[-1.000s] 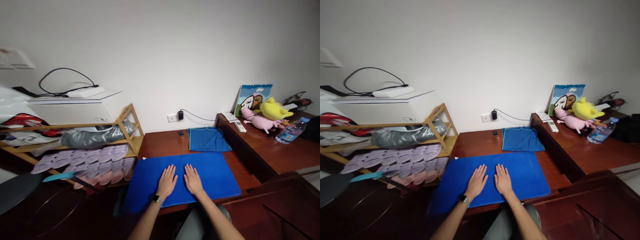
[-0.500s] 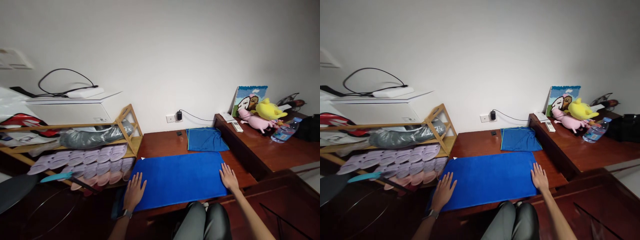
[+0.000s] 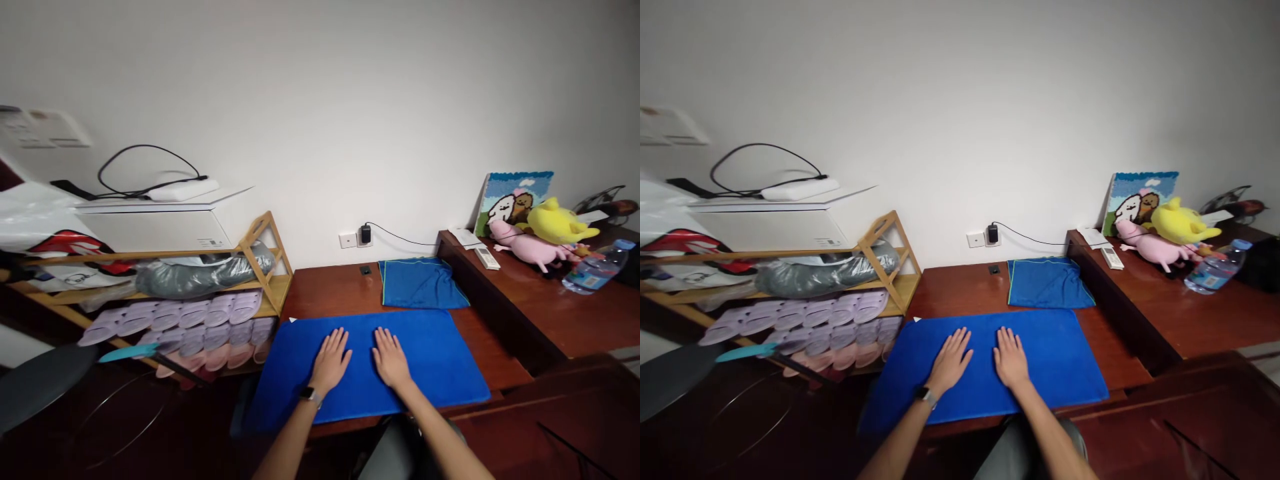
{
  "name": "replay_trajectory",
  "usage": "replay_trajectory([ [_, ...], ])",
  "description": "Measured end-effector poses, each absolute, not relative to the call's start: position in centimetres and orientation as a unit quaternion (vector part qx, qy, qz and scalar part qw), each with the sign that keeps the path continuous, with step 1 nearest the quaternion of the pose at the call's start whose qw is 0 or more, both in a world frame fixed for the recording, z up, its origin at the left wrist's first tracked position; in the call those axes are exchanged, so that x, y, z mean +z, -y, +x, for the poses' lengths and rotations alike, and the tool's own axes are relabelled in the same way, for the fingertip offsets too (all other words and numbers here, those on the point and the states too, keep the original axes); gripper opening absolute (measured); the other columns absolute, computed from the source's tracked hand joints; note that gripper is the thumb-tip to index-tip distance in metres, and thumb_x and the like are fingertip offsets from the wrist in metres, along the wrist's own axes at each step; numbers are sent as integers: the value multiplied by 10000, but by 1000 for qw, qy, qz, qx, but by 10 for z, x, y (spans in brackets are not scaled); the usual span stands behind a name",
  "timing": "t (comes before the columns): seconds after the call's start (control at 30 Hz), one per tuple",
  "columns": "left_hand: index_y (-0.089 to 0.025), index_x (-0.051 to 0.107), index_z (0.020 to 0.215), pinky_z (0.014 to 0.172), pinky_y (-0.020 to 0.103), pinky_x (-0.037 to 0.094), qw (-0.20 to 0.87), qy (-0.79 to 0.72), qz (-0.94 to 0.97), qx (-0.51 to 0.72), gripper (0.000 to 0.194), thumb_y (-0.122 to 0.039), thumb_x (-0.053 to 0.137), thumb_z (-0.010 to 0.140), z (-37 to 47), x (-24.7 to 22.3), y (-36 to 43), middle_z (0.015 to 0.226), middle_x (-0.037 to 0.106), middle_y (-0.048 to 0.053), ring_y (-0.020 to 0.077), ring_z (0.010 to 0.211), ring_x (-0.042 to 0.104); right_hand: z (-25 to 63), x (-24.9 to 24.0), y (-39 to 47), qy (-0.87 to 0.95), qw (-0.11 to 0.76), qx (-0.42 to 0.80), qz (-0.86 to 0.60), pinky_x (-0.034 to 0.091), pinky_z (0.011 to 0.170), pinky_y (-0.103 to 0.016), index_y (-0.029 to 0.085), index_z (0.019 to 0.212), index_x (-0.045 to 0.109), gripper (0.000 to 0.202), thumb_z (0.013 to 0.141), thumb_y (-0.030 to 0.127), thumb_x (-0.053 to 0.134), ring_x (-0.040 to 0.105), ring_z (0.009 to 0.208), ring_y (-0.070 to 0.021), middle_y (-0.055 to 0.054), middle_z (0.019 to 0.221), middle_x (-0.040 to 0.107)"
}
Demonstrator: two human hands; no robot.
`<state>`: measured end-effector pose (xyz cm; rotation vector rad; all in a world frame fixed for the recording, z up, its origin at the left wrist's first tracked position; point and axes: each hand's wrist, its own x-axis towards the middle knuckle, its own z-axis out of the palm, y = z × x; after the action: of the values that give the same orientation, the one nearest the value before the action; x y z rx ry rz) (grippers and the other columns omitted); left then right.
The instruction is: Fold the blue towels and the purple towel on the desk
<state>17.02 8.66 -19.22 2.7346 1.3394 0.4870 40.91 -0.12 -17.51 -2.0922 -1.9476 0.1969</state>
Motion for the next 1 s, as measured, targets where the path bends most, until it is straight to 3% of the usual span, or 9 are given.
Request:
replay_trajectory([
  [0.2,-272,426,1662,1307,541,323,37,-447,882,146,617,-528,367,1104,174,-205,-86,1715,429,93,282,1598,388,395,-190,-5,693,135,85,-703,204,1339,-519,207,1698,354,638,1108,439,286,268,1640,-266,-64,1744,318],
  [0.47,-175,477,1633,1276,615,341,-36,-569,808,151,726,-606,295,1078,26,-215,-106,1688,456,156,357,1572,420,563,-208,52,538,30,29,-842,205,1335,-514,172,1713,314,709,1078,465,199,263,1642,-270,-70,1762,277],
  [0.63,-159,520,1604,1258,631,365,-54,-561,811,157,751,-620,261,1071,2,-220,-109,1650,509,175,370,1550,453,619,-220,74,498,12,30,-867,219,1329,-508,153,1719,290,739,1065,475,168,246,1648,-275,-76,1779,255],
  [0.83,-143,561,1570,1272,561,389,-30,-537,825,177,704,-583,318,1078,30,-210,-117,1664,495,163,346,1549,461,587,-209,38,510,74,-12,-857,213,1327,-522,95,1658,428,720,1082,417,141,274,1637,-304,-141,1754,318],
  [1.0,-196,519,1605,1312,521,333,23,-473,866,163,621,-512,339,1102,121,-183,-138,1692,467,112,292,1581,418,496,-179,-37,626,126,46,-769,170,1343,-482,175,1683,397,650,1105,417,221,237,1651,-258,-83,1755,324],
])
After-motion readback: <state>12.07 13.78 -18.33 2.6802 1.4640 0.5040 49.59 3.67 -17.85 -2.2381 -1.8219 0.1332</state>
